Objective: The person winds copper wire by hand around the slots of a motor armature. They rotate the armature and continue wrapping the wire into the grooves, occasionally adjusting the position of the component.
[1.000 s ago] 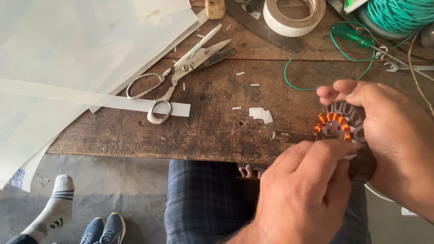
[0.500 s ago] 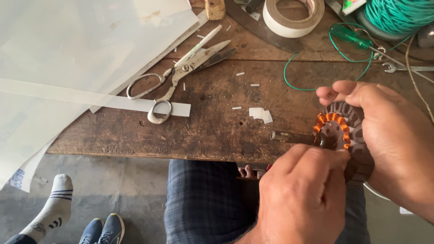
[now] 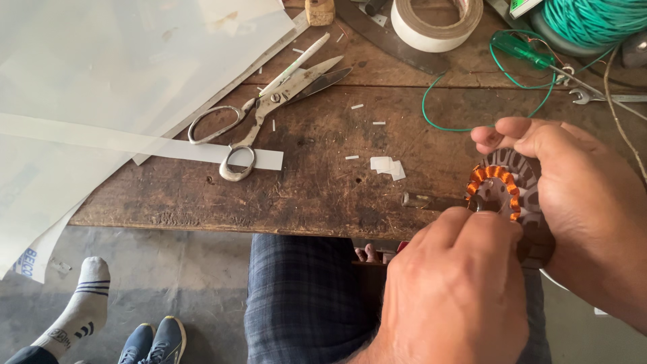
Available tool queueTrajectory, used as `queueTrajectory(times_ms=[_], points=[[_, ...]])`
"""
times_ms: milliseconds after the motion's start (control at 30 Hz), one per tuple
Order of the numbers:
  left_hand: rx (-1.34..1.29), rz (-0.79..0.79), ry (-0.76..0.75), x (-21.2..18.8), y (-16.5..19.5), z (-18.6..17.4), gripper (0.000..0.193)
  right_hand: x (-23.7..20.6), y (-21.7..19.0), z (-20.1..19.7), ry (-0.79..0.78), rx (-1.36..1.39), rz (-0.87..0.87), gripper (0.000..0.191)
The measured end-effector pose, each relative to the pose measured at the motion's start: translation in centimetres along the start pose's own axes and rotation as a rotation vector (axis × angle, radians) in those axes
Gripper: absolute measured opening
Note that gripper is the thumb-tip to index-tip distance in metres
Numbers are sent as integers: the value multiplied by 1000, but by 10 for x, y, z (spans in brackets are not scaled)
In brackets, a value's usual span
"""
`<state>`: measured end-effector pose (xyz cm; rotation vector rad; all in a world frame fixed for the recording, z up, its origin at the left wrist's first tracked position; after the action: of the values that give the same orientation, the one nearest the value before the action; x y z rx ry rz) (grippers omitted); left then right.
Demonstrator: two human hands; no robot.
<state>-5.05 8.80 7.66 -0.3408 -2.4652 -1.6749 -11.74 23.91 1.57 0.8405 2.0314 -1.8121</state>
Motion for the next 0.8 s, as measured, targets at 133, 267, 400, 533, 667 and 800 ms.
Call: queueTrajectory(times_ms=[133, 267, 400, 533, 667, 800], points=[[137, 35, -89, -1, 6, 6, 16, 0, 0, 0, 10, 82, 0, 25], [181, 130, -102, 4, 18, 7, 14, 2, -6, 4, -5, 135, -75, 22], [191, 122, -207, 12, 16, 13, 15, 1, -3, 1, -7, 150, -35, 19], [73, 107, -217, 15, 10, 2, 10, 0, -6, 1, 9, 143, -64, 22], [-196, 111, -159, 15, 1, -14, 17, -1, -5, -1, 4, 112, -70, 25], [-141, 110, -232, 13, -5, -7, 16, -1, -5, -3, 10, 102, -73, 23]])
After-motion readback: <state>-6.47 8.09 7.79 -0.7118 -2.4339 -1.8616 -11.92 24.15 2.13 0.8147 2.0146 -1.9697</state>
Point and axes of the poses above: each hand's wrist, its own x-axis towards the middle knuckle, its own z-axis out of the palm, y = z × x, the point moved 8 cm from there along x, towards the middle knuckle, and after that the axes turned 2 degrees about -y, right-handed, at the moved point
